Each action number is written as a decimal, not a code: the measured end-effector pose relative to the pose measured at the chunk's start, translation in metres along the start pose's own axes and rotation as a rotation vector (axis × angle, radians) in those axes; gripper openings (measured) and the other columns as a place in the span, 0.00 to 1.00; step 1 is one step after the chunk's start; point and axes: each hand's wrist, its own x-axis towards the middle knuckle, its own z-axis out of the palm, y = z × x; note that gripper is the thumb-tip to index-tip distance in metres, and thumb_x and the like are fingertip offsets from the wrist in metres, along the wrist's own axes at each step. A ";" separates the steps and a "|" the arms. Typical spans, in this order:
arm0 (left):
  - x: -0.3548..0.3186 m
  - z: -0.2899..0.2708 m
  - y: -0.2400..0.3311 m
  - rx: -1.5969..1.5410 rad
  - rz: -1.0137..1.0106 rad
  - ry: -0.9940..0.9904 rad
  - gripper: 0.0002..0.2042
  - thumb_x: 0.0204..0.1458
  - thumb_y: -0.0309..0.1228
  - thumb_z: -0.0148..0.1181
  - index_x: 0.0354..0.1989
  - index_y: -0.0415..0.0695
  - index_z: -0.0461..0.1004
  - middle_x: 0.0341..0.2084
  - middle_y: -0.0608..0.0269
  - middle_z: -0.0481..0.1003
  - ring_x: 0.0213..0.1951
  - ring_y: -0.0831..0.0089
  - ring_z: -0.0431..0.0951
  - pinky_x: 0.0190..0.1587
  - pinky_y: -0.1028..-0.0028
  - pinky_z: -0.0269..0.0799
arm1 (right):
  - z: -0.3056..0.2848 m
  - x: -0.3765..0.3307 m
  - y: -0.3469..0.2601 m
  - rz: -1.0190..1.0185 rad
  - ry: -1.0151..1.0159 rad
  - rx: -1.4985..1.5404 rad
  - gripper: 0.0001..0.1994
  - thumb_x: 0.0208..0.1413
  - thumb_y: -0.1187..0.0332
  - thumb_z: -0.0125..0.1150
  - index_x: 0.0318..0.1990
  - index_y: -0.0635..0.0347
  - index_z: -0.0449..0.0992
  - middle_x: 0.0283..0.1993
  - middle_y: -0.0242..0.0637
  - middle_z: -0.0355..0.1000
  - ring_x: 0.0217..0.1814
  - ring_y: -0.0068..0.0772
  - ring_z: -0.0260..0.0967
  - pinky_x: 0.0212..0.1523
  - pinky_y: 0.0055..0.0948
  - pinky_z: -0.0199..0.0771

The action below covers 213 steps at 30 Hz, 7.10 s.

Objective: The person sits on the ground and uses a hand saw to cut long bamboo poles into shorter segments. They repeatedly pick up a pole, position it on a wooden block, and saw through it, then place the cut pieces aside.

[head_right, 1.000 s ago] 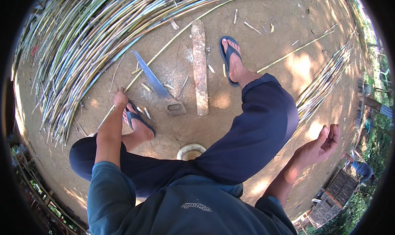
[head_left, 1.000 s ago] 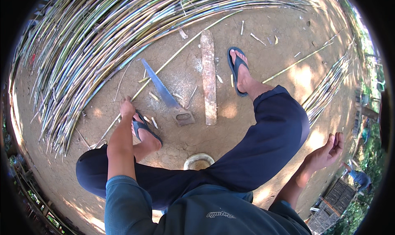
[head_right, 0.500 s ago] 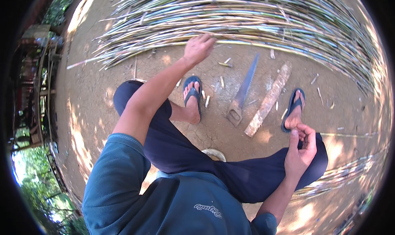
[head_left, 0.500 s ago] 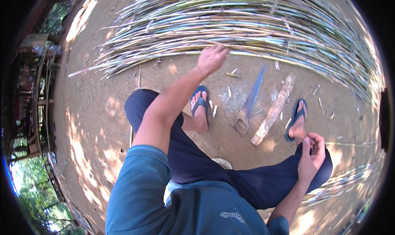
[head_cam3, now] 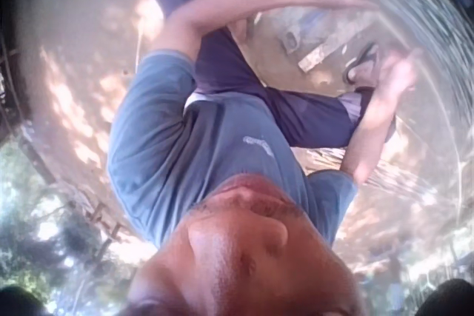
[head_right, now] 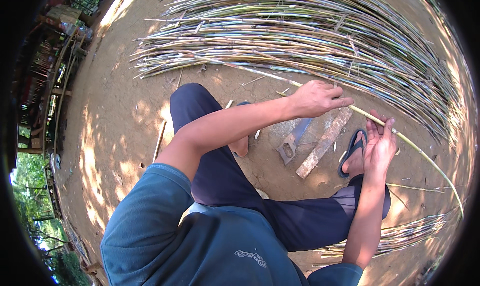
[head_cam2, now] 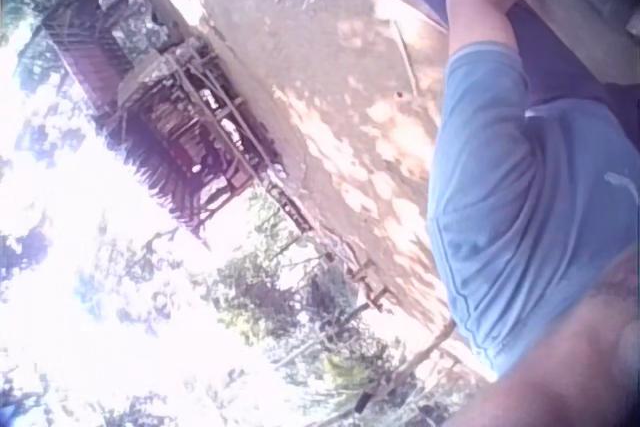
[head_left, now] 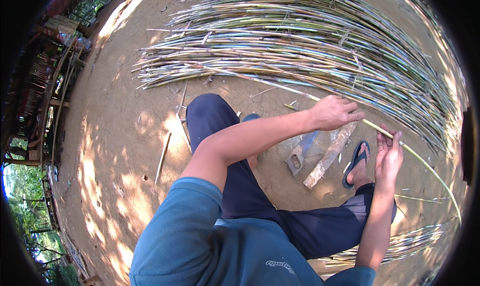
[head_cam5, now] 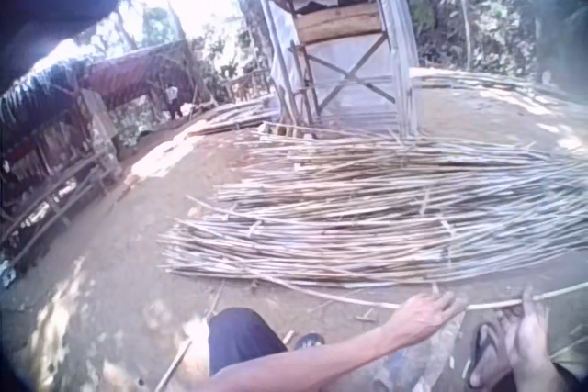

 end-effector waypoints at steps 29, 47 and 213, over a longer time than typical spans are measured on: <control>-0.138 -0.152 -0.133 0.068 -0.573 -0.681 0.13 0.62 0.40 0.54 0.38 0.42 0.74 0.22 0.44 0.75 0.28 0.43 0.75 0.31 0.54 0.68 | -0.130 0.148 0.124 0.272 0.341 -0.323 0.13 0.63 0.71 0.45 0.49 0.60 0.74 0.42 0.39 0.79 0.36 0.26 0.76 0.36 0.25 0.76; -0.134 -0.128 -0.119 -0.028 -0.586 -0.954 0.15 0.61 0.41 0.53 0.53 0.51 0.73 0.23 0.45 0.77 0.27 0.44 0.77 0.32 0.52 0.72 | -0.161 0.001 0.310 0.134 -0.103 -1.458 0.50 0.40 0.73 0.72 0.71 0.57 0.47 0.64 0.49 0.53 0.66 0.59 0.52 0.66 0.51 0.57; -0.225 0.170 -0.003 -0.215 -1.203 -1.024 0.13 0.50 0.31 0.55 0.39 0.39 0.81 0.42 0.45 0.79 0.47 0.50 0.79 0.51 0.58 0.75 | -0.006 -0.207 0.139 0.338 -0.054 -0.916 0.09 0.49 0.71 0.60 0.23 0.67 0.70 0.15 0.38 0.61 0.19 0.20 0.58 0.22 0.31 0.62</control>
